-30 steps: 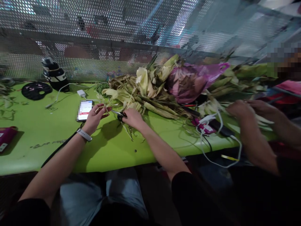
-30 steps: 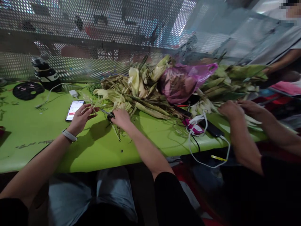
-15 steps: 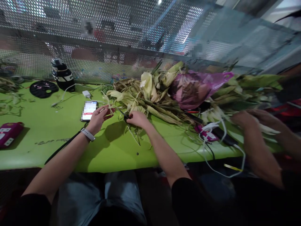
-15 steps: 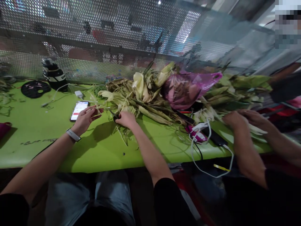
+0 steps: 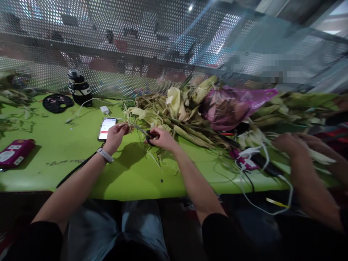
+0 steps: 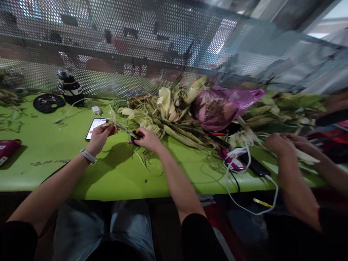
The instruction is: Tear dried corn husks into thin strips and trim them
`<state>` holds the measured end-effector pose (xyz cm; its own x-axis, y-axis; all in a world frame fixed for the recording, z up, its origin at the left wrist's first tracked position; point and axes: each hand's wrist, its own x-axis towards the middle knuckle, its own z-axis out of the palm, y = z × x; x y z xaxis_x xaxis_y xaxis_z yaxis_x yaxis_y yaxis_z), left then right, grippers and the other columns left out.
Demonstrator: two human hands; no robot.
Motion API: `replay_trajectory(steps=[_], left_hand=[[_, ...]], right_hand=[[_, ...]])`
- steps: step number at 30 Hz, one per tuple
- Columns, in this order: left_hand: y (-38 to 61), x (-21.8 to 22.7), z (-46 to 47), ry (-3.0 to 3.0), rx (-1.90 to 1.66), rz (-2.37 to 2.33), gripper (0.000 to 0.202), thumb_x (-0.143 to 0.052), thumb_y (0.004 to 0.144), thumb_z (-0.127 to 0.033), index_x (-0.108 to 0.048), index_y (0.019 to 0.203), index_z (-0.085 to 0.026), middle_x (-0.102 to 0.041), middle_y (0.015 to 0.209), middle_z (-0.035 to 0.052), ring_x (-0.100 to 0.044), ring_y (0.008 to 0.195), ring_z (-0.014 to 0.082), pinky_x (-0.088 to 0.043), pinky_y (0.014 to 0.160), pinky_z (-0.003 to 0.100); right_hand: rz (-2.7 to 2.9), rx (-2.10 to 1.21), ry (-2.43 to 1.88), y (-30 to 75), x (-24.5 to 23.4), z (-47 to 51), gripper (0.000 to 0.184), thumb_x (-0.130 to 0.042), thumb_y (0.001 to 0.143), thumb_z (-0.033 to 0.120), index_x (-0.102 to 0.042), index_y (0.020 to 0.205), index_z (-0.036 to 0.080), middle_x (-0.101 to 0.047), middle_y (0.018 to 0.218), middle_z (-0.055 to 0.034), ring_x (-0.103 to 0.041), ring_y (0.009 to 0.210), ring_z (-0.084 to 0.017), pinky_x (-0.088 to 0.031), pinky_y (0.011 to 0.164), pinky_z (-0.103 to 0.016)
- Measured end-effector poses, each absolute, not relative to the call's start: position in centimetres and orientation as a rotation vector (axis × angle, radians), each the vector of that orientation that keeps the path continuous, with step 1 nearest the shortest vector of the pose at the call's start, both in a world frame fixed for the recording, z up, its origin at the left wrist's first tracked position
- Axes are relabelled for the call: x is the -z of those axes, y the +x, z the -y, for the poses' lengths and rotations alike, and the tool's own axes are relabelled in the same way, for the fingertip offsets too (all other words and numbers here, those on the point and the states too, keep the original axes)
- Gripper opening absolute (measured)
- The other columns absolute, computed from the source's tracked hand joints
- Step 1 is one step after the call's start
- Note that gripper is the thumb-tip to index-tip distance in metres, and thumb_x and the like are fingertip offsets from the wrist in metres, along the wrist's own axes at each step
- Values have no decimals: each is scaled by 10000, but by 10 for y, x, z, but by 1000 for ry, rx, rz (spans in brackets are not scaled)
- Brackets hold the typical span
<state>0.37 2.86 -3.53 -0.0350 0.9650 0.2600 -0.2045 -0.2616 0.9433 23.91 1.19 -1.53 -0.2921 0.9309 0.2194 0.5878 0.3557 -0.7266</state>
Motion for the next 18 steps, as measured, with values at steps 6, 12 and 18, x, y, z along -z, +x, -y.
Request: replay_trajectory(steps=[6,12,18], left_hand=[[2,41,-33,1252,-1539,-928,342,-730,738,-402,-710,967,-149,-710,823,46,-645,747,147,-533,815,343],[3,41,-33,1283,-1525,-920,339,-717,745,-396,-703,978,-150,-709,833,48,-647,749,152,-531,801,341],[6,35,-28,1316,-1480,-896,284,-715,747,-347,-700,939,-138,-704,808,50,-651,751,163,-525,792,341]], right_hand=[[2096,-542,-1438,238,14,-10,412,-712,665,519,-622,910,200,-646,765,-8,-524,617,-136,-377,582,-258],[2119,-515,-1440,239,18,-12,367,-707,687,459,-625,933,199,-661,798,-15,-550,652,-139,-390,603,-252],[2140,-557,-1420,236,17,-12,340,-704,698,427,-628,932,193,-678,866,-36,-564,689,-146,-419,632,-266]])
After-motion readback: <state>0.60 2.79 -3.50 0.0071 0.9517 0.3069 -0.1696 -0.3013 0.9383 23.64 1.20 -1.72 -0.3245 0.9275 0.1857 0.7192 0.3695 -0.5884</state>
